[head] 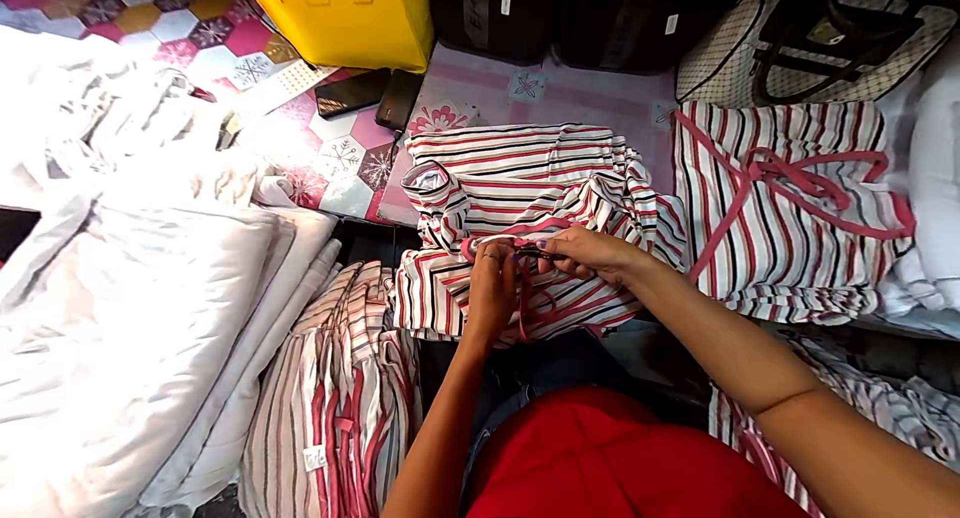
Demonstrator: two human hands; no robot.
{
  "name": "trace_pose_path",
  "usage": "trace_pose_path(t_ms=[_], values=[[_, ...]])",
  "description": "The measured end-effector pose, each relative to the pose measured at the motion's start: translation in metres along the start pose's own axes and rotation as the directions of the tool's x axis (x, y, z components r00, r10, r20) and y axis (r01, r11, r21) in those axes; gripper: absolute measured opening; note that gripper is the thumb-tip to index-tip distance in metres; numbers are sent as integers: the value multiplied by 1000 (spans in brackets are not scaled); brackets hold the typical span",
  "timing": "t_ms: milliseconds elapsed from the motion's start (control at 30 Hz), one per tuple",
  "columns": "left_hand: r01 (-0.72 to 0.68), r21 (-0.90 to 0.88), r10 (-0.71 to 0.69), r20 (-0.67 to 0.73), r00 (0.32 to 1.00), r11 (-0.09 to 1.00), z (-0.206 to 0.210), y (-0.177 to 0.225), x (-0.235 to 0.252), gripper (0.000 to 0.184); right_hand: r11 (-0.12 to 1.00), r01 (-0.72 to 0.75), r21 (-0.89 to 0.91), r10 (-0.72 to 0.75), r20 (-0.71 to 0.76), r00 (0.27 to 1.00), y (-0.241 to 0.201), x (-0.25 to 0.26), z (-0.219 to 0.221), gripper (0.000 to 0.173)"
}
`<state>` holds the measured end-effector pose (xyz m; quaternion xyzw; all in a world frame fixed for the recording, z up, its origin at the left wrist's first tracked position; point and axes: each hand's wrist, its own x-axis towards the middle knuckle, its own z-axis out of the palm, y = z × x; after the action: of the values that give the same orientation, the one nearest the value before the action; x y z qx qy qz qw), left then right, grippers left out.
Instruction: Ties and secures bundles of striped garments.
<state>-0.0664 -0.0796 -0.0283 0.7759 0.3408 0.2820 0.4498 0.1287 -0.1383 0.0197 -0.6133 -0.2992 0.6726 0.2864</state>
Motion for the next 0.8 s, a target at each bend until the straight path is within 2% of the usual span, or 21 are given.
trace_pose_path(t_ms=[367, 433, 467, 500, 533, 600, 633, 667, 700, 733, 767, 800], values=[[19, -37, -20, -25, 999, 999, 3, -5, -1, 15, 1000, 0, -10, 0, -59, 998, 4, 6, 3, 38], [24, -14, -24, 15, 1000, 1000, -4, -4, -4, 17, 1000, -8, -20, 7, -37, 999, 4, 4, 0, 39], [32, 14, -33, 91, 995, 999, -13, -1, -8, 20, 1000, -1, -31, 0, -16, 1000, 3, 1, -2, 41], [27, 52, -37, 219, 975, 998, -28, 5, -14, 23, 998, 28, -51, -28, 3, 1000, 1, -3, -5, 44], [1, 58, -23, 378, 925, 998, -45, 12, -22, 25, 993, 88, -83, -87, 5, 996, -1, -8, -7, 45], [-34, -56, 63, 674, 736, 998, -72, 20, -38, 22, 934, 282, -220, -302, -64, 951, -2, -12, -6, 36], [-22, -105, 94, 762, 641, 994, -78, 22, -41, 20, 864, 350, -361, -415, -121, 902, -2, -11, -4, 24], [-22, -77, 74, 783, 618, 997, -78, 24, -42, 19, 771, 351, -532, -499, -163, 851, -2, -7, -1, 16], [-33, 45, -10, 728, 686, 998, -74, 29, -41, 20, 665, 316, -676, -567, -181, 804, -1, 0, 4, 27], [-14, 221, -126, 606, 785, 975, -66, 34, -35, 24, 569, 273, -776, -618, -185, 764, 0, 9, 10, 34], [13, 374, -189, 438, 879, 928, -55, 34, -25, 29, 513, 241, -824, -645, -185, 742, 1, 18, 13, 31], [10, 473, -157, 271, 950, 881, -44, 23, -13, 31, 526, 223, -821, -633, -202, 748, 0, 24, 14, 24]])
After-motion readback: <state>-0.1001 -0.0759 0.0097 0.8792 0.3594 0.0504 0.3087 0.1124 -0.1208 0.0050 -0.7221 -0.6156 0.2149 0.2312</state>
